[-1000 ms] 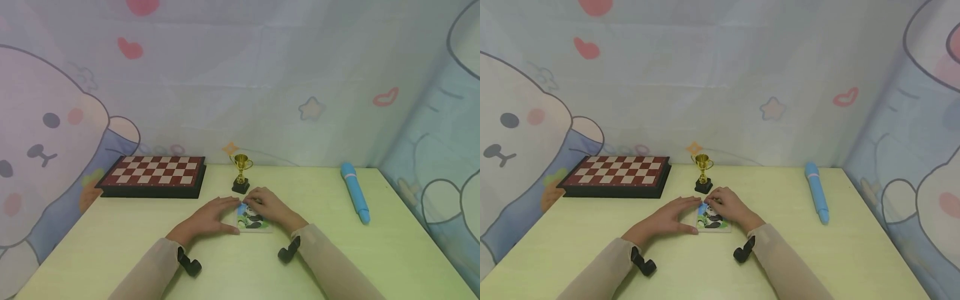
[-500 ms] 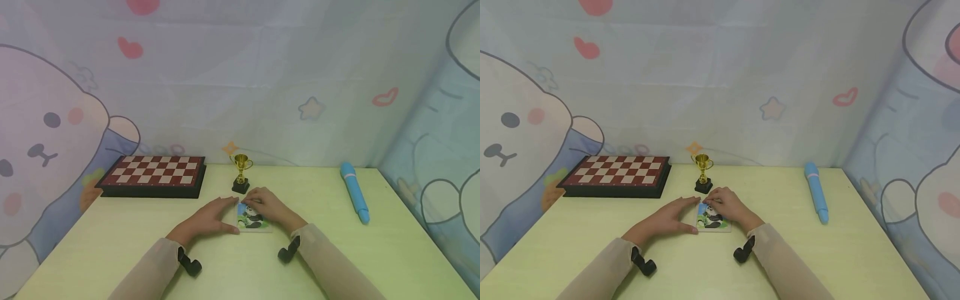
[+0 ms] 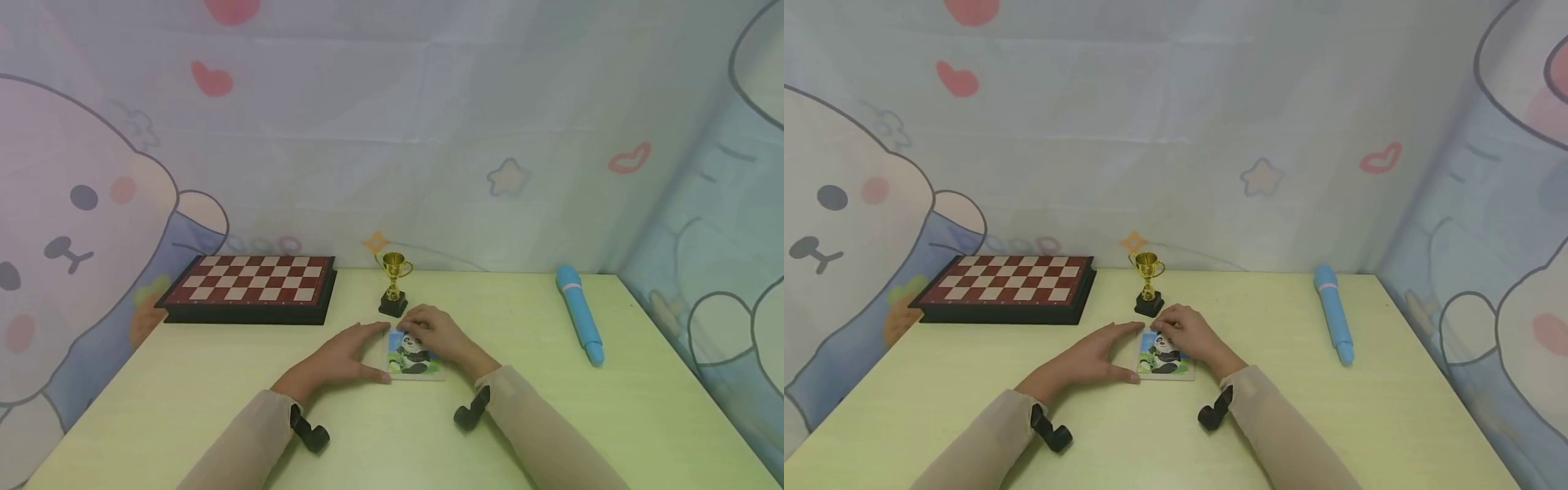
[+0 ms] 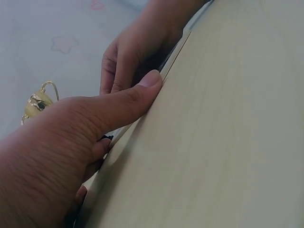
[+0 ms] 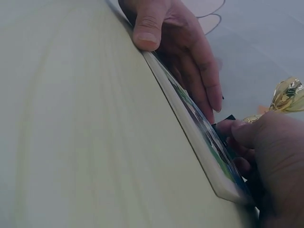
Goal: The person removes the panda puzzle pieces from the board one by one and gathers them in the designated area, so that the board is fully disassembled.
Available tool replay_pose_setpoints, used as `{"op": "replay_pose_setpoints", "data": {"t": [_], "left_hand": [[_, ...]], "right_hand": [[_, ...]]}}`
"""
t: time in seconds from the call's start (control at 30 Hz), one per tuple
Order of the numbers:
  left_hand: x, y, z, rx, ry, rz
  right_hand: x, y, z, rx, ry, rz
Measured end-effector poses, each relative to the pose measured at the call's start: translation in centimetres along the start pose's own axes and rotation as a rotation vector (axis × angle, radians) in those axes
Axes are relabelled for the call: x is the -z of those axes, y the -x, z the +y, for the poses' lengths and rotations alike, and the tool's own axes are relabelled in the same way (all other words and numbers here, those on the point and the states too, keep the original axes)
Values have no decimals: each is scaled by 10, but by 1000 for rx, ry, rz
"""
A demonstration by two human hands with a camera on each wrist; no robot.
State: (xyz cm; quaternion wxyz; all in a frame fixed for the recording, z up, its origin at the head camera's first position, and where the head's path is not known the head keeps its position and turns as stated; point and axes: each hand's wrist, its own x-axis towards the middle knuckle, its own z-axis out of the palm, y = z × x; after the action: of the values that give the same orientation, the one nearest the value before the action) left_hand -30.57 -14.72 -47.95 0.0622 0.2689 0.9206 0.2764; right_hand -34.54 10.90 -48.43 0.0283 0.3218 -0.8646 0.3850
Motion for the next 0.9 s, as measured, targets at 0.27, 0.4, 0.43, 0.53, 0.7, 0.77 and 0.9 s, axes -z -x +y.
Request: {"op": "replay_pose_setpoints", "data": {"t": [0.27, 0.4, 0.43, 0.53, 0.7, 0.77, 0.9], "left_hand": [[-1, 0, -4, -79, -24, 45], [-2, -1, -4, -96, -21, 59], [-2, -1, -4, -94, -19, 58], [-1, -1, -3, -80, -24, 50], [0, -2, -1, -61, -31, 44], [0, -2, 0, -51, -23, 41], [-1, -2, 1, -25, -3, 34]], "right_hand": [[-1, 2, 0, 55, 67, 45], [-2, 2, 1, 121, 130, 64], [-3, 2, 0, 147, 147, 70], [-5, 0, -1, 210, 187, 82], [-7, -3, 0, 225, 200, 98], [-7, -4, 2, 211, 184, 93], [-7, -6, 1, 127, 106, 62]]}}
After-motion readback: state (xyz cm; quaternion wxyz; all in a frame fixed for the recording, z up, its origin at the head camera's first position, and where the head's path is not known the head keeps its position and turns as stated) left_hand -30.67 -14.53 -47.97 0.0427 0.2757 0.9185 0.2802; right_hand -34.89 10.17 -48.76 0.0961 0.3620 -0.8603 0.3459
